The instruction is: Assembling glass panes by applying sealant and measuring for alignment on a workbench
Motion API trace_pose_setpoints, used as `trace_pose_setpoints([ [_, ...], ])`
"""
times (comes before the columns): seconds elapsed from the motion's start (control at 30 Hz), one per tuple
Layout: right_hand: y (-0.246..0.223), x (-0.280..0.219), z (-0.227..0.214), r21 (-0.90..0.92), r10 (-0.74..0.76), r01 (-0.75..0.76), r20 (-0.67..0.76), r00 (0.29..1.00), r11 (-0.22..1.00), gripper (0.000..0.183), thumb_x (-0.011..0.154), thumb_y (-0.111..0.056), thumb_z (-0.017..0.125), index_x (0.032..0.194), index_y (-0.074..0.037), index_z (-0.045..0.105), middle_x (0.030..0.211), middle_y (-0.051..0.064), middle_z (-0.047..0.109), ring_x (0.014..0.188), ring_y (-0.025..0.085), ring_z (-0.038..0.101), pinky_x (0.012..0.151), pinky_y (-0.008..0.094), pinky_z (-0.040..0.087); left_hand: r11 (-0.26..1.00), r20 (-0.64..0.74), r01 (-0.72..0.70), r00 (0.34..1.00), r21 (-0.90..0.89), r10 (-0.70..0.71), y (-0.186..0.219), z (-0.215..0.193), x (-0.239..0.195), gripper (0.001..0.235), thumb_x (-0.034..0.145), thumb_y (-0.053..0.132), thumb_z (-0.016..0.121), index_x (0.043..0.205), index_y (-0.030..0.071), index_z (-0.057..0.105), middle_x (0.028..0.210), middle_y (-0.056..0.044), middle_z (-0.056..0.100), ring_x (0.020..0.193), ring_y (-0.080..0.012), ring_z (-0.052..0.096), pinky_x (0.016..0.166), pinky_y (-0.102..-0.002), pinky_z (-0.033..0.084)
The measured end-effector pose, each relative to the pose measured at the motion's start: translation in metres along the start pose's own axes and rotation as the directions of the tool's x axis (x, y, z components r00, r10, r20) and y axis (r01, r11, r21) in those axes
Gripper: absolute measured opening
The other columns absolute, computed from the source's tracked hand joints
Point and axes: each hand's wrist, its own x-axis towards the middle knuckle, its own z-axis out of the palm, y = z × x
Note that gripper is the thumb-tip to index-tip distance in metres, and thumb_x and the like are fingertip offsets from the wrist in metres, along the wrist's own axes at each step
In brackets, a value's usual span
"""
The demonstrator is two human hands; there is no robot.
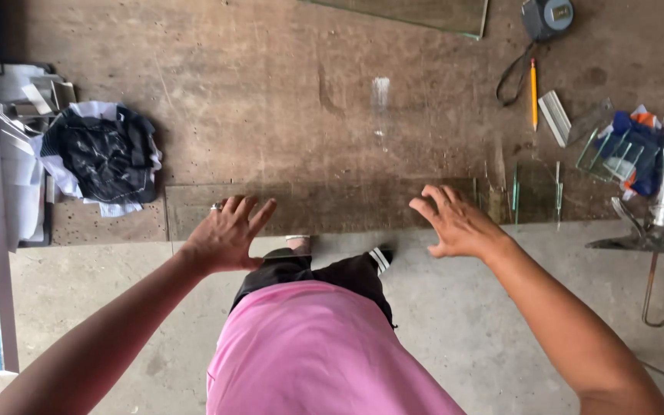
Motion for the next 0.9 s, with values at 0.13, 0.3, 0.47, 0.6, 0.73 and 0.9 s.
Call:
trace_pose_setpoints([
  [0.13,0.001,0.004,0.011,0.019,0.003,-0.002,-0.062,0.998,1.0,0.103,0.059,-0.047,0.087,0.146,-0.017,0.041,0.137,0.015,0.044,0.134,0.041,0.047,0.109,0.053,0.045,1.0,-0.082,0.0,0.997,0.014,0.001,0.0,0.01,-0.002,0.124,0.058,0.066,0.079,0.161,0.016,0.029,0.129,-0.014,0.05,0.119,-0.0341,0.056,0.089,-0.044,0.057],
  [0.3,0.001,0.007,0.013,0.032,0.032,-0.029,-0.089,0.995,0.999,0.104,0.058,-0.045,0.088,0.146,-0.02,0.04,0.137,0.014,0.043,0.134,0.04,0.048,0.112,0.052,0.043,0.999,-0.138,0.015,0.99,0.043,-0.009,-0.006,0.015,0.003,0.125,0.057,0.064,0.081,0.161,0.018,0.03,0.13,-0.013,0.05,0.122,-0.0329,0.055,0.097,-0.043,0.053],
  [0.47,-0.003,0.005,0.012,0.069,0.036,-0.027,-0.138,0.99,0.997,0.101,0.057,-0.041,0.089,0.143,-0.019,0.041,0.139,0.015,0.043,0.135,0.041,0.047,0.113,0.053,0.042,0.999,-0.174,0.03,0.984,0.014,-0.027,-0.001,0.023,-0.002,0.124,0.057,0.062,0.081,0.161,0.017,0.03,0.134,-0.014,0.048,0.125,-0.0342,0.053,0.102,-0.045,0.048],
  [0.6,-0.001,0.004,0.018,0.088,0.036,-0.018,-0.206,0.978,0.996,0.099,0.058,-0.039,0.088,0.143,-0.017,0.041,0.141,0.015,0.042,0.138,0.04,0.045,0.116,0.053,0.039,0.998,-0.203,0.046,0.979,0.045,-0.036,0.001,0.028,0.001,0.129,0.055,0.067,0.08,0.163,0.018,0.028,0.138,-0.013,0.047,0.13,-0.0323,0.049,0.108,-0.045,0.043],
  [0.73,-0.006,0.001,0.019,0.112,0.062,-0.036,-0.237,0.97,0.993,0.099,0.057,-0.035,0.088,0.143,-0.016,0.044,0.143,0.015,0.043,0.138,0.041,0.046,0.117,0.054,0.037,0.997,-0.152,0.049,0.988,0.058,-0.04,0.001,0.024,0.005,0.128,0.057,0.063,0.08,0.164,0.019,0.026,0.138,-0.011,0.047,0.129,-0.0308,0.051,0.105,-0.043,0.045],
  [0.9,-0.021,-0.032,-0.014,0.413,0.345,-0.211,-0.282,0.895,0.886,0.106,0.059,-0.036,0.089,0.155,-0.025,0.044,0.163,0.011,0.031,0.146,0.042,0.035,0.12,0.056,0.03,0.992,-0.132,0.085,0.989,0.098,-0.072,0.005,0.018,0.006,0.136,0.054,0.067,0.082,0.166,0.02,0.022,0.141,-0.01,0.048,0.132,-0.03,0.052,0.109,-0.044,0.045],
])
